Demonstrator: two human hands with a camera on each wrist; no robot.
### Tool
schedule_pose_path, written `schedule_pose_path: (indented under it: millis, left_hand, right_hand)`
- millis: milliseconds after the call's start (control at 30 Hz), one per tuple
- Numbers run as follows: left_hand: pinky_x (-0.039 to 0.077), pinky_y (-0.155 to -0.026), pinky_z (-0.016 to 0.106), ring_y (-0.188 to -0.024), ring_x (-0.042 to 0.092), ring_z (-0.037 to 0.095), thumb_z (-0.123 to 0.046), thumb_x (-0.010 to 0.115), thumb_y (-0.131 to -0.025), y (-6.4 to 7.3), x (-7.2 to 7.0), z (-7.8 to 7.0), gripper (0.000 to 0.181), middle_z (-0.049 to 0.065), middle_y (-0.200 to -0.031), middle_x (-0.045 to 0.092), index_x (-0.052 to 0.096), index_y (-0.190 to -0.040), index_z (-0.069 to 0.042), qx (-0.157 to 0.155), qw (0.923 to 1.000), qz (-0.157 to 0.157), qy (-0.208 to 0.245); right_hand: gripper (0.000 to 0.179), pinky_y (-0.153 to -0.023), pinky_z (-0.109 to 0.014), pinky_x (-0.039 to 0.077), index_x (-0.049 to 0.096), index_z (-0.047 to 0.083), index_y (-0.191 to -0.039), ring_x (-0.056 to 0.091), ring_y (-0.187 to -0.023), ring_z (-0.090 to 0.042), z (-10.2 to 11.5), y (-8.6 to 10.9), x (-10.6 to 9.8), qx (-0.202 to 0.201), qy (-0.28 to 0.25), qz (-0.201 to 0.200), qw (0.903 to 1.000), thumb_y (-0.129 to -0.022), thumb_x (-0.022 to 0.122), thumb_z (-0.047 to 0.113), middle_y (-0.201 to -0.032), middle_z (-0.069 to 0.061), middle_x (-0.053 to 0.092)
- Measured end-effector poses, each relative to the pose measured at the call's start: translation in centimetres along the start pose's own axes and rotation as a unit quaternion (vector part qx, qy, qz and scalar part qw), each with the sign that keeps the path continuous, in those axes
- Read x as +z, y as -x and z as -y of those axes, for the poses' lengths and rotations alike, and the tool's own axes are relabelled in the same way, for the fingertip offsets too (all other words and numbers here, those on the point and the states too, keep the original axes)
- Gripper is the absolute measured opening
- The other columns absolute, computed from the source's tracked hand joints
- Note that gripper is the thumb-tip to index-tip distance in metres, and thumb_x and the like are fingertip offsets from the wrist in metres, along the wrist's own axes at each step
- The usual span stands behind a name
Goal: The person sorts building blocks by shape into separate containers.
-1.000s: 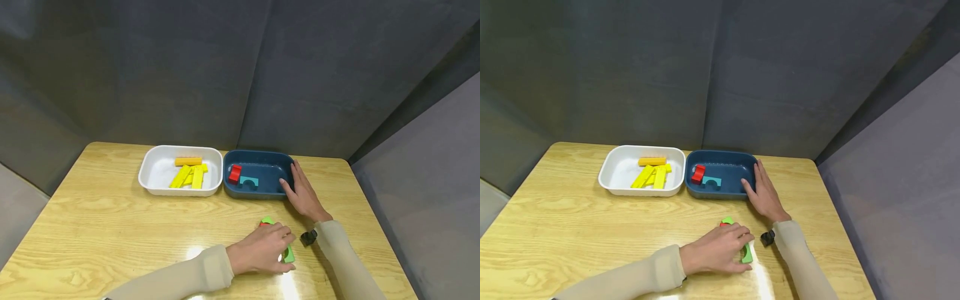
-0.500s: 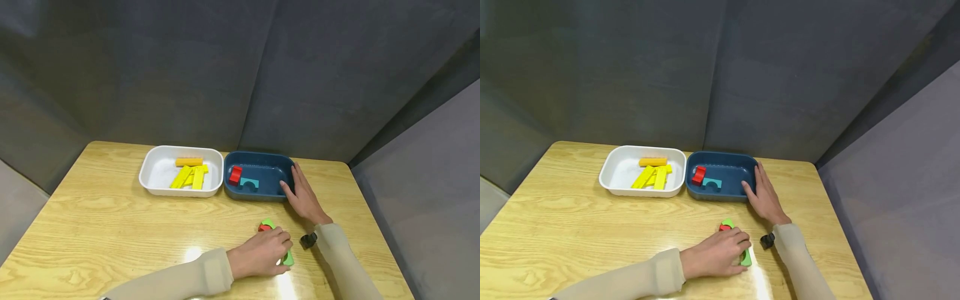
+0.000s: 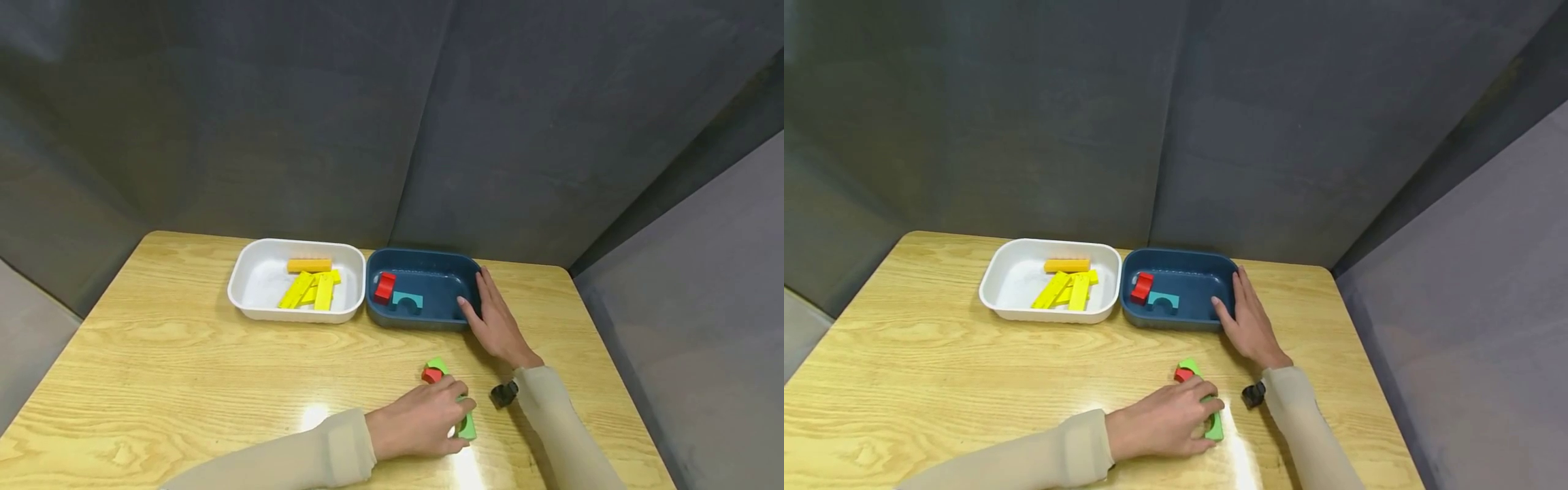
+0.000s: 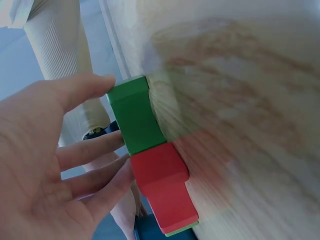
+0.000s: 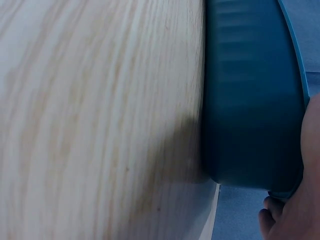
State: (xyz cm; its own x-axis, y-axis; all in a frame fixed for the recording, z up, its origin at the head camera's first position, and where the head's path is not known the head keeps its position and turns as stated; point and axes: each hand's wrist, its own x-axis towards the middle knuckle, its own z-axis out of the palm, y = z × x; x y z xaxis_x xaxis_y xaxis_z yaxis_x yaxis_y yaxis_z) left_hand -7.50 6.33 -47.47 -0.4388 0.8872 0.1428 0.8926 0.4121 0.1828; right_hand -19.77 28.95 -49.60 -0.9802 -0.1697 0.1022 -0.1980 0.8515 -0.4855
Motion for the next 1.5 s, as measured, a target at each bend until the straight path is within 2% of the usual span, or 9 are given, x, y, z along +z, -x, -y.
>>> schedule_pose_path:
  millis: [300,467,633,800,967,1200,1367,1500]
  left_hand:
    - [0.053,-0.099,0.019,-0.118,0.063,0.012,-0.049,0.071,-0.101,0.4,0.2,0.3,0.044,0.001,-0.132,0.068,0.075,-0.131,-0.018,0.017,0.9998,-0.01,-0.009]
    - [0.057,-0.093,0.019,-0.118,0.064,0.012,-0.05,0.073,-0.098,0.8,0.0,0.3,0.047,0.002,-0.132,0.068,0.074,-0.132,-0.018,0.008,0.9995,-0.027,-0.014]
    - [0.059,-0.083,0.018,-0.115,0.066,0.012,-0.048,0.073,-0.098,1.2,-0.2,0.4,0.047,0.003,-0.134,0.067,0.073,-0.134,-0.017,0.004,0.9992,-0.039,0.007]
    - [0.059,-0.084,0.017,-0.115,0.067,0.012,-0.046,0.073,-0.1,1.6,-0.4,0.5,0.049,0.004,-0.137,0.065,0.07,-0.137,-0.015,0.0,0.9986,-0.041,0.034]
    - [0.059,-0.082,0.017,-0.118,0.066,0.013,-0.046,0.074,-0.099,2.2,-0.6,0.4,0.051,0.003,-0.137,0.063,0.069,-0.139,-0.015,-0.005,0.9984,-0.045,0.034]
    - [0.059,-0.087,0.019,-0.121,0.065,0.013,-0.046,0.074,-0.099,2.9,-1.3,0.6,0.051,0.003,-0.138,0.063,0.068,-0.139,-0.016,-0.015,0.9979,-0.046,0.042]
    - [0.058,-0.092,0.018,-0.121,0.064,0.013,-0.045,0.075,-0.098,3.6,-1.9,1.0,0.05,0.003,-0.136,0.064,0.069,-0.138,-0.014,-0.018,0.997,-0.061,0.044]
    - [0.056,-0.091,0.015,-0.118,0.063,0.012,-0.043,0.076,-0.098,4.0,-2.2,1.6,0.049,0.002,-0.133,0.064,0.07,-0.137,-0.013,-0.026,0.9957,-0.074,0.049]
  right_hand:
    - [0.087,-0.128,-0.066,0.02,0.009,0.005,-0.173,0.011,-0.165,-0.04,-0.1,0.1,0.3,0.003,-0.001,0.002,1.0,-0.112,0.042,0.058,-0.181,-0.006,-0.003]
    - [0.087,-0.128,-0.067,0.018,0.008,0.005,-0.173,0.01,-0.165,-0.04,-0.1,0.2,0.2,0.005,-0.001,0.005,1.0,-0.112,0.042,0.058,-0.181,-0.006,-0.004]
    - [0.086,-0.128,-0.068,0.018,0.008,0.006,-0.173,0.009,-0.165,-0.04,-0.2,0.3,0.1,0.005,-0.003,0.006,1.0,-0.113,0.042,0.057,-0.181,-0.005,-0.005]
    - [0.086,-0.128,-0.068,0.019,0.008,0.006,-0.173,0.01,-0.165,-0.041,-0.3,0.3,0.0,0.003,-0.004,0.006,1.0,-0.113,0.042,0.057,-0.181,-0.006,-0.004]
    - [0.086,-0.128,-0.068,0.018,0.008,0.005,-0.173,0.009,-0.165,-0.041,-0.3,0.4,0.2,0.004,-0.001,0.007,1.0,-0.113,0.042,0.057,-0.181,-0.007,-0.004]
    - [0.085,-0.128,-0.068,0.019,0.008,0.006,-0.173,0.009,-0.165,-0.041,-0.2,0.2,0.2,0.001,-0.003,0.003,1.0,-0.113,0.042,0.057,-0.181,-0.006,-0.004]
    - [0.085,-0.128,-0.068,0.019,0.009,0.006,-0.173,0.01,-0.165,-0.04,-0.2,0.1,0.1,-0.003,-0.003,0.003,1.0,-0.113,0.042,0.057,-0.181,-0.005,-0.004]
    - [0.085,-0.128,-0.067,0.019,0.009,0.006,-0.173,0.01,-0.165,-0.04,-0.1,0.0,0.1,-0.003,-0.004,0.002,1.0,-0.113,0.041,0.057,-0.181,-0.005,-0.004]
